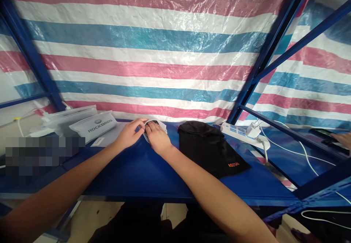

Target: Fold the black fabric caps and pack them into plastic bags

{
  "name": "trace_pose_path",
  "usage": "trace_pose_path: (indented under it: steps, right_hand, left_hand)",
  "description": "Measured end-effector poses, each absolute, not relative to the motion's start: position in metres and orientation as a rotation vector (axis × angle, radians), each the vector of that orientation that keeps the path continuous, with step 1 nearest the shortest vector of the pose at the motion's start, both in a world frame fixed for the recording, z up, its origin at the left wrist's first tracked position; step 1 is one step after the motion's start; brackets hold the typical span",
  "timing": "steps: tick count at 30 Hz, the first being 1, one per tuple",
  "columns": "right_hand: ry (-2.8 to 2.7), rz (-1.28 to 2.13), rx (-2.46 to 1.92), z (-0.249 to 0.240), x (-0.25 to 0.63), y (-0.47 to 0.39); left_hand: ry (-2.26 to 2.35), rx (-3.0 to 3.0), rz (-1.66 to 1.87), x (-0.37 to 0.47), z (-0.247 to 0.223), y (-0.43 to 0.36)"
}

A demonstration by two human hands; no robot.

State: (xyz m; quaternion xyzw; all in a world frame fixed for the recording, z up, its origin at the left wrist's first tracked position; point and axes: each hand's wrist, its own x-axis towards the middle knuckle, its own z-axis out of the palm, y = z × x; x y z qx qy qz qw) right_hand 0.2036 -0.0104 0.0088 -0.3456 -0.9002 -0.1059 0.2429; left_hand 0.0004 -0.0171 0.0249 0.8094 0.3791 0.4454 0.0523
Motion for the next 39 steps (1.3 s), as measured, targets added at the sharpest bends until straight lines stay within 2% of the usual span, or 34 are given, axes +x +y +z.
trace_pose_path:
  steps: [6,11,16,24,30,35,39]
  right_hand:
    - [-2.499,-0.212,-0.953,0.011,0.201,0.005]
    - [-2.501,-0.256,-0.867,0.020,0.204,0.011]
    - [-2.432,-0.252,-0.508,0.039,0.231,0.004]
    - [-2.094,0.276,-0.665,0.023,0.262,0.026]
    - [-1.870,0.542,-0.745,0.015,0.245,0.029]
    - [-1.846,0.545,-0.734,0.015,0.231,0.016]
    - [-1.845,0.515,-0.731,0.023,0.229,0.009]
  left_hand:
    - [1.111,2.458,1.176,-0.005,0.027,-0.020]
    - [1.267,2.375,1.273,-0.010,0.023,-0.010]
    - [1.494,2.277,1.416,-0.021,0.022,0.001]
    - [1.667,2.127,1.461,-0.033,0.022,0.007]
    - [1.400,2.529,1.669,-0.016,0.028,-0.010]
    - [0.977,2.813,1.475,0.002,0.033,-0.019]
    - [1.055,2.774,1.402,-0.003,0.032,-0.013]
